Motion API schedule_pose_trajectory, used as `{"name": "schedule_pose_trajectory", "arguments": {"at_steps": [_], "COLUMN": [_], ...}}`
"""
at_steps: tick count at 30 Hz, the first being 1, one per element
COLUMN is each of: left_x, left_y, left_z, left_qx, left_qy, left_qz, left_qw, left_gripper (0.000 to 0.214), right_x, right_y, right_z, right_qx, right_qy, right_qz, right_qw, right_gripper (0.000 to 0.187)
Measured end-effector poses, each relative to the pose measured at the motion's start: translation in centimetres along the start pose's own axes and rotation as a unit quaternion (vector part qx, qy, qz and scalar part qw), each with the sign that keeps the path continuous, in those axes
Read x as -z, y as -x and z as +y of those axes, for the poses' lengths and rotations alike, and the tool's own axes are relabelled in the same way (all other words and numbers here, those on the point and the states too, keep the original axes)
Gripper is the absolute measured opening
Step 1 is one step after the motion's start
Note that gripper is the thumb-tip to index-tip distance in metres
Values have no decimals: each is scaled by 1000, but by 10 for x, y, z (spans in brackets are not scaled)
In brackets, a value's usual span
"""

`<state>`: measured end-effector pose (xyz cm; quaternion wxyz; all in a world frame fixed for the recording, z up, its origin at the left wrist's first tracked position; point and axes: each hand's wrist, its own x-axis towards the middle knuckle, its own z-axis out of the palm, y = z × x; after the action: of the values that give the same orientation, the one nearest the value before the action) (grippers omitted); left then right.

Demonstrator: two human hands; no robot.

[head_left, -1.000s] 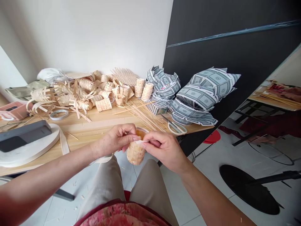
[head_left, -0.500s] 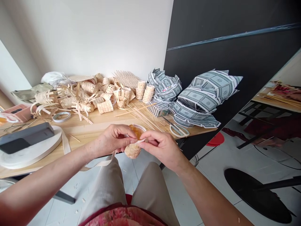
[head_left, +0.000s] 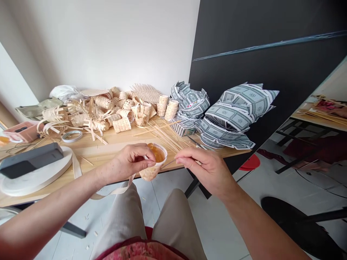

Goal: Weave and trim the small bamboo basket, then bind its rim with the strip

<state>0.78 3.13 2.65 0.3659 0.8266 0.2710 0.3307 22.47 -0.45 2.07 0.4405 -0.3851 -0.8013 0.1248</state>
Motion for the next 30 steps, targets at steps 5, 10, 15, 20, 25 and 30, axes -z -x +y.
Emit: {"name": "schedule_pose_trajectory", "arguments": {"at_steps": [5, 10, 15, 20, 25, 30], "left_x": [-4, -7, -9, -14, -10, -4], "left_y": [-2, -1, 0, -1, 4, 15], "left_z": [-2, -2, -5, -11, -8, -4], "left_qx": [1, 52, 76, 3, -156, -277], "left_qy": [53, 113, 146, 77, -199, -465], "left_qz": [-4, 12, 23, 34, 24, 14], "left_qw": [999, 992, 986, 996, 967, 841], "left_gripper": [12, 19, 28, 24, 19, 28], "right_x": [-11, -27, -30, -30, -17, 13], "right_y": [-3, 0, -1, 0, 9, 9], "right_z": [-12, -9, -8, -11, -8, -14], "right_qx": [38, -26, -30, -20, 18, 141], "right_qy": [49, 25, 25, 44, 43, 153], "right_qz": [-2, -7, -24, -37, 29, 61], "right_qw": [998, 999, 999, 998, 999, 976], "right_gripper": [15, 17, 17, 17, 16, 20]}}
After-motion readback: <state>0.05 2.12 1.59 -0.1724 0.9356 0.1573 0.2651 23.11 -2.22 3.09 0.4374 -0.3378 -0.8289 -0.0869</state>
